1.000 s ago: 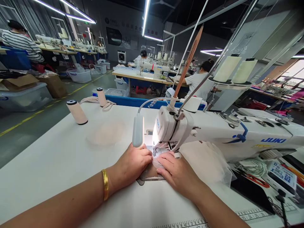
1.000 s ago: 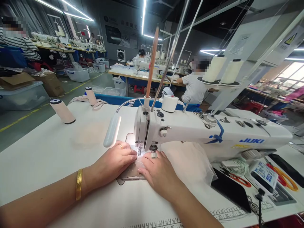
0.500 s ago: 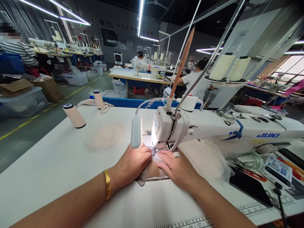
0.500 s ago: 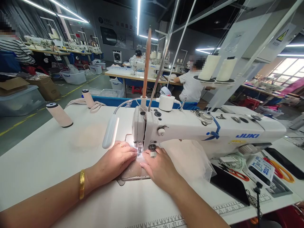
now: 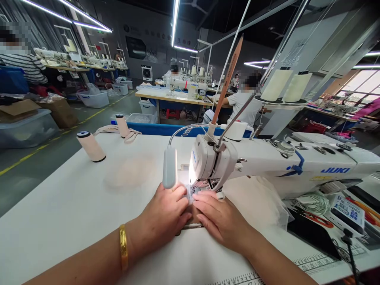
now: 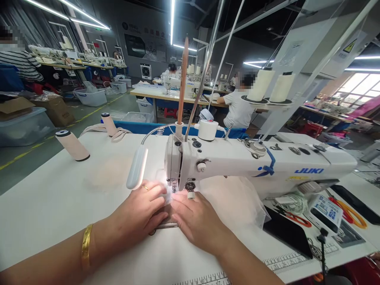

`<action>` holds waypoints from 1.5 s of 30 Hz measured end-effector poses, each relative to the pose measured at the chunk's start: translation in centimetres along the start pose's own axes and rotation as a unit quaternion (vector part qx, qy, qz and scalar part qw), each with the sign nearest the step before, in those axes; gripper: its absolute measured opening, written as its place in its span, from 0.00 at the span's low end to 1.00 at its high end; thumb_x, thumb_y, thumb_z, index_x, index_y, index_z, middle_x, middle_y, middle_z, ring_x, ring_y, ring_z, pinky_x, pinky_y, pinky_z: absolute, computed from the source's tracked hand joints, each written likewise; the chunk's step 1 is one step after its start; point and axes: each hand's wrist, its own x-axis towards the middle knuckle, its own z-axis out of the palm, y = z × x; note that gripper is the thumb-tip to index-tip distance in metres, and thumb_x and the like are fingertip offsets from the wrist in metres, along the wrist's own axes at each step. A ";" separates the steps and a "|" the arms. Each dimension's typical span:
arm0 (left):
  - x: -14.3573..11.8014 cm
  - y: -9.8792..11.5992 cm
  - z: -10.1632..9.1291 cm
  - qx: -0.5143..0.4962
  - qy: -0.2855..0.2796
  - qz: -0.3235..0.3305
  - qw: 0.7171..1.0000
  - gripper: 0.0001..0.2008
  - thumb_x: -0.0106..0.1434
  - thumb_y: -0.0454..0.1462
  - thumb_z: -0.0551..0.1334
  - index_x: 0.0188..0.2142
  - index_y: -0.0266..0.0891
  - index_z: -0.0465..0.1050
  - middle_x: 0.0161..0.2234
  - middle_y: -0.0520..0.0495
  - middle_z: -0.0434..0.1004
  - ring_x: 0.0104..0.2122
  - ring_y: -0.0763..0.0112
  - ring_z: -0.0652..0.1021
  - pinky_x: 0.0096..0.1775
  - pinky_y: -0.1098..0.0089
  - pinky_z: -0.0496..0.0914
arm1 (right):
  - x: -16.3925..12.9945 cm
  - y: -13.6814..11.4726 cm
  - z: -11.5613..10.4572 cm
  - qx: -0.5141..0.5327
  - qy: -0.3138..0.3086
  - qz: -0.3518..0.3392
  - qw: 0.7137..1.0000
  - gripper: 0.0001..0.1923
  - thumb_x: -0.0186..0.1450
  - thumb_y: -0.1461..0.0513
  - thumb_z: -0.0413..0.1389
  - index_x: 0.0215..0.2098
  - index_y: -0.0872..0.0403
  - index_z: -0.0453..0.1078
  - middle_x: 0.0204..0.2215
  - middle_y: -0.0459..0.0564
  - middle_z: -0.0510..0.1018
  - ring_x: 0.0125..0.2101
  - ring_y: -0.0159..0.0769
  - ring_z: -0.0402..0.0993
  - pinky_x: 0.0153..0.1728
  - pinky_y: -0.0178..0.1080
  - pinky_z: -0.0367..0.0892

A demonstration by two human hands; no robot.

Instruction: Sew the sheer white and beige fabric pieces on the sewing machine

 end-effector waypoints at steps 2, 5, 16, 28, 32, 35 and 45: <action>-0.3 0.4 -0.1 -0.034 -0.032 -0.003 0.999 0.08 0.70 0.34 0.60 0.32 0.40 0.70 0.33 0.49 0.75 0.34 0.64 0.74 0.41 0.59 0.64 | 0.3 -0.3 -0.1 0.004 -0.024 -0.004 1.000 0.14 0.74 0.66 0.51 0.57 0.53 0.67 0.52 0.55 0.80 0.52 0.48 0.73 0.47 0.47 0.72; -0.6 0.4 0.0 -0.062 -0.060 -0.012 0.996 0.06 0.71 0.34 0.59 0.36 0.41 0.72 0.34 0.50 0.76 0.32 0.65 0.74 0.40 0.60 0.65 | 0.7 -0.4 -0.2 0.005 -0.071 0.015 0.997 0.10 0.74 0.67 0.49 0.51 0.53 0.69 0.43 0.53 0.80 0.46 0.44 0.74 0.41 0.44 0.71; -0.8 0.4 0.7 -0.072 0.005 0.049 0.996 0.13 0.73 0.32 0.54 0.35 0.40 0.76 0.33 0.47 0.78 0.34 0.64 0.76 0.41 0.59 0.67 | 0.4 -0.4 -0.5 -0.035 -0.075 0.021 0.996 0.09 0.74 0.66 0.49 0.46 0.49 0.71 0.35 0.50 0.77 0.37 0.42 0.71 0.37 0.42 0.66; -1.1 0.9 0.3 -0.061 0.009 0.065 0.996 0.12 0.72 0.30 0.56 0.35 0.41 0.76 0.34 0.48 0.79 0.33 0.66 0.75 0.41 0.60 0.65 | 0.4 -0.3 -0.2 -0.040 -0.065 0.042 0.996 0.11 0.74 0.68 0.48 0.41 0.50 0.71 0.34 0.50 0.75 0.36 0.41 0.69 0.35 0.42 0.64; -1.1 1.0 0.3 -0.057 0.017 0.066 0.996 0.12 0.71 0.30 0.56 0.35 0.41 0.76 0.32 0.49 0.79 0.32 0.66 0.75 0.40 0.61 0.64 | 0.4 -0.2 0.0 -0.045 -0.059 0.043 0.996 0.12 0.74 0.68 0.48 0.44 0.50 0.72 0.35 0.51 0.76 0.37 0.42 0.70 0.35 0.42 0.64; -1.0 0.6 0.5 -0.052 0.016 0.061 0.997 0.12 0.72 0.29 0.55 0.36 0.40 0.76 0.33 0.49 0.80 0.33 0.66 0.76 0.42 0.60 0.64 | 0.4 0.0 0.2 -0.044 -0.060 0.055 0.996 0.13 0.74 0.68 0.47 0.45 0.50 0.73 0.36 0.52 0.77 0.38 0.43 0.70 0.35 0.42 0.65; -0.8 -0.1 1.4 -0.027 0.021 0.046 0.998 0.13 0.72 0.28 0.53 0.38 0.38 0.77 0.38 0.46 0.82 0.37 0.63 0.77 0.43 0.57 0.64 | 0.5 0.7 1.2 -0.069 -0.037 0.090 0.993 0.14 0.75 0.65 0.47 0.52 0.49 0.73 0.44 0.54 0.80 0.40 0.44 0.75 0.38 0.43 0.69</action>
